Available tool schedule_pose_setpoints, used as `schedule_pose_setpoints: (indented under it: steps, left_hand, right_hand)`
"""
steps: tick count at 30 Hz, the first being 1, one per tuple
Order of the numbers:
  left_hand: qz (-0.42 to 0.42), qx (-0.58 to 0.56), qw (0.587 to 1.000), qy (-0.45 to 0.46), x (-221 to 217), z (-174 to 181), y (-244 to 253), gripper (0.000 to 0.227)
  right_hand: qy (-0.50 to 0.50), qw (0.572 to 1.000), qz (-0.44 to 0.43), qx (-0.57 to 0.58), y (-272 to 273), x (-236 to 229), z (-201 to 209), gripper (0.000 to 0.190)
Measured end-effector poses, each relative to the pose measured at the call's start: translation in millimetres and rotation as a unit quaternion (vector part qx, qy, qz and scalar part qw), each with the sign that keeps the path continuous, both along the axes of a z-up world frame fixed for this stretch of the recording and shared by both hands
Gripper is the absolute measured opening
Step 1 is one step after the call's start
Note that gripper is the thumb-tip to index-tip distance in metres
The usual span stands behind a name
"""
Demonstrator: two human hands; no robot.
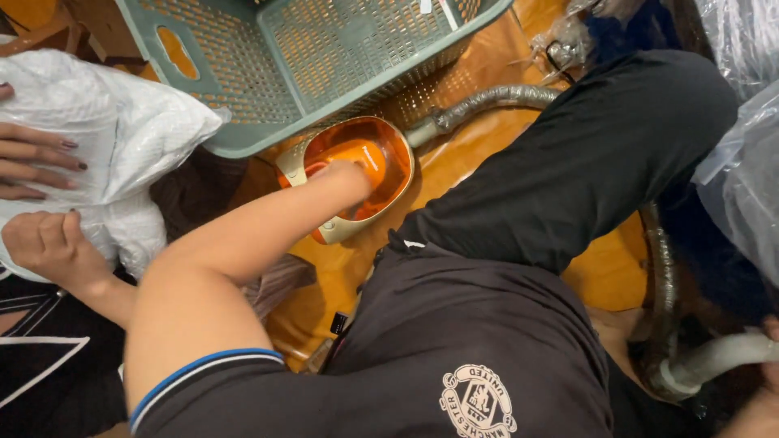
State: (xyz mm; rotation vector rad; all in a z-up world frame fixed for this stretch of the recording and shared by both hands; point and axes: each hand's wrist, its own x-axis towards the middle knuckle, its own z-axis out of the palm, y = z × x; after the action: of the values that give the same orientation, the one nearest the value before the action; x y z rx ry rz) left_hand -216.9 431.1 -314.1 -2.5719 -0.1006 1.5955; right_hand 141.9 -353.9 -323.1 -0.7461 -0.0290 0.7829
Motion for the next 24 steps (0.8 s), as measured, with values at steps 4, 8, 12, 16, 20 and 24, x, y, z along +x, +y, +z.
schedule_pose_setpoints:
  steps: [4,8,12,16,20,24]
  left_hand:
    - [0.008,0.032,0.993,0.111,-61,21,2,0.071]
    - [-0.218,0.091,0.958,-0.164,-141,-38,25,0.022]
    - [-0.319,0.115,0.928,-0.154,-134,-31,34,0.016]
    - [-0.250,-0.020,0.925,-0.285,-109,-4,42,0.020]
    - [-0.154,-0.035,0.987,-0.004,-70,-23,78,0.052]
    - [-0.147,-0.018,0.989,-0.021,-64,-36,83,0.048]
  right_hand:
    - [0.015,0.999,-0.013,0.030,-15,2,1,0.027]
    - [-0.032,0.995,-0.073,-0.052,66,-13,104,0.016]
    - [-0.072,0.971,-0.099,-0.207,138,-58,173,0.027]
    - [-0.076,0.969,-0.117,-0.203,148,-61,176,0.041]
    - [-0.064,0.965,-0.152,-0.203,167,-72,187,0.043]
    - [-0.059,0.967,-0.164,-0.183,171,-70,186,0.042]
